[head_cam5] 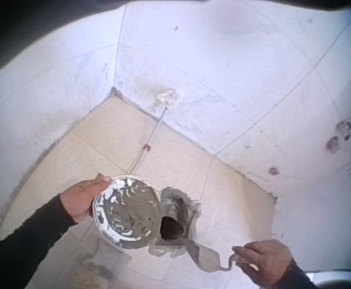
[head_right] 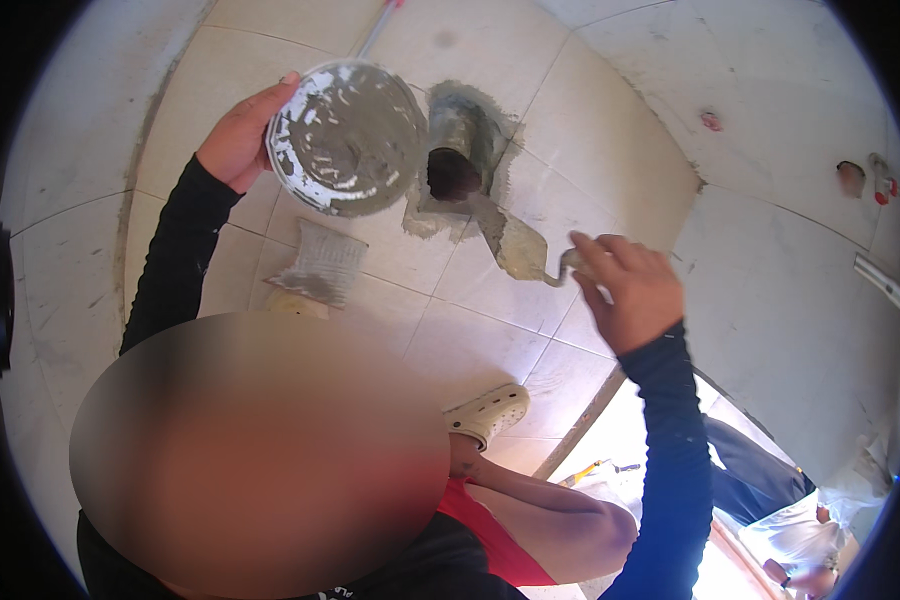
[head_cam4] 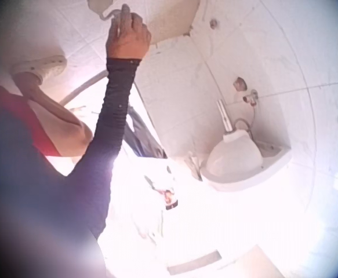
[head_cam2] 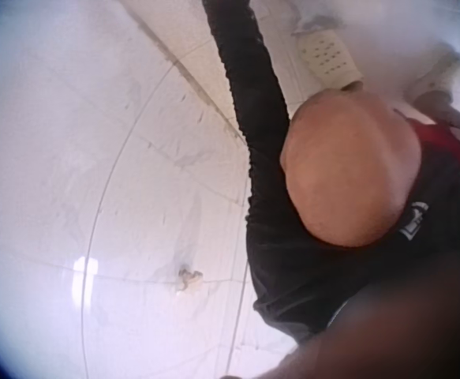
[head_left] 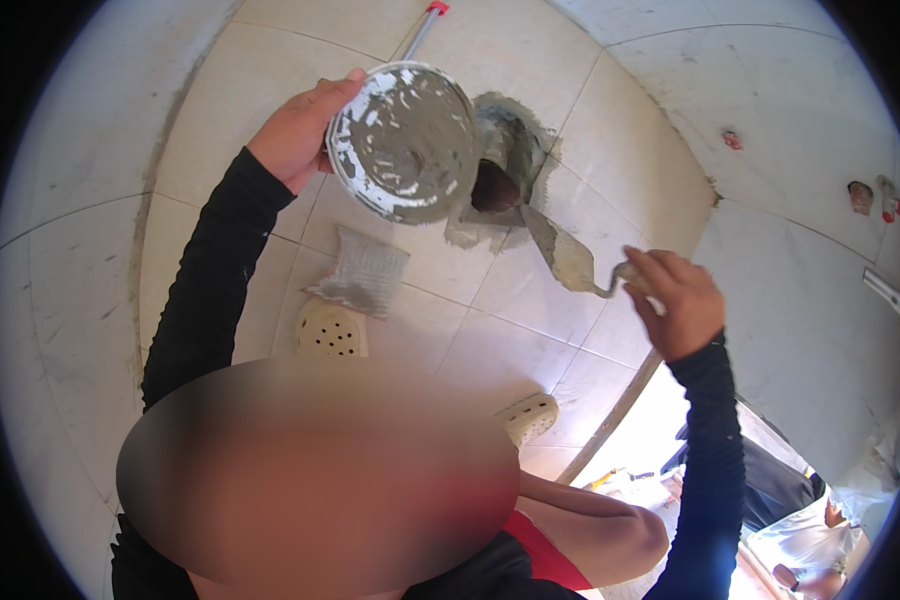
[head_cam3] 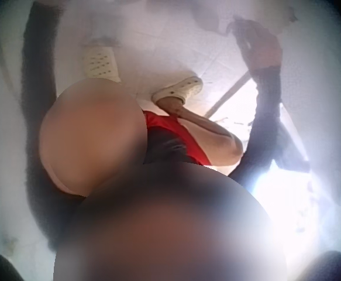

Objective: The person kneels on a tiled floor and uses a trowel to scoop cement from a metal bowl, applying it into a square hole in the floor. They repeatedly smooth the cement around the hole and then place a white tile into the opening, pressing it down to fit.

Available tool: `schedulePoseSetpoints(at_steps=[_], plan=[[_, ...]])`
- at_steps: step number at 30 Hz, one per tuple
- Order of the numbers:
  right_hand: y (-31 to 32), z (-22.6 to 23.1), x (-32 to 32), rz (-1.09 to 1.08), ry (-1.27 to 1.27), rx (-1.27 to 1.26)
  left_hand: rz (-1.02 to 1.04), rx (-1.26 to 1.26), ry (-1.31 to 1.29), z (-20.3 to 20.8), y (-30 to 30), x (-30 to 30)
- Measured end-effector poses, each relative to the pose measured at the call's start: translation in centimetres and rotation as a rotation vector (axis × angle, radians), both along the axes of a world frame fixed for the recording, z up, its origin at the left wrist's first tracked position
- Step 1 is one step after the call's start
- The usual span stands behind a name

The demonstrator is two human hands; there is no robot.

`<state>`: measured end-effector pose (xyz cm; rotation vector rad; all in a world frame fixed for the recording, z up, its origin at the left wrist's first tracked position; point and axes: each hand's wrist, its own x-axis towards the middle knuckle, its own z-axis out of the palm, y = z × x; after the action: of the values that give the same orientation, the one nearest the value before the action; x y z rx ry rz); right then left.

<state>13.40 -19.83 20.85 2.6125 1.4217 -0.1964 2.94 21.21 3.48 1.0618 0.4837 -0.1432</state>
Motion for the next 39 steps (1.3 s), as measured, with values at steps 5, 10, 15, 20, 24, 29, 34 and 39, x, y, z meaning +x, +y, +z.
schedulePoseSetpoints(at_steps=[5,10,15,20,24,29,34,39], plan=[[-0.1,3.5,0.5,-0.064,0.266,0.175,-0.160,-0.174,0.074,-0.9,-1.8,0.3],[0.5,2.7,-0.7,-0.057,0.513,0.223,-0.299,-0.274,0.062,-0.2,-3.6,0.6],[1.4,2.1,-0.8,-0.006,0.510,0.185,-0.457,-0.210,0.140,0.6,-4.9,0.9],[2.0,1.8,-0.5,0.061,0.499,0.120,-0.536,-0.128,0.148,0.7,-5.8,1.0],[2.0,1.4,-0.2,0.082,0.538,0.109,-0.525,-0.161,0.136,0.5,-6.1,0.8],[0.8,0.5,0.3,0.023,0.673,0.144,-0.437,-0.213,0.161,0.3,-5.9,0.5],[-1.5,-2.5,-0.6,-0.138,0.921,0.257,-0.324,-0.140,0.159,1.9,-6.5,0.0],[-4.1,-6.7,-2.8,-0.687,1.409,0.343,-0.204,-0.073,0.103,3.7,-7.7,-0.3]])
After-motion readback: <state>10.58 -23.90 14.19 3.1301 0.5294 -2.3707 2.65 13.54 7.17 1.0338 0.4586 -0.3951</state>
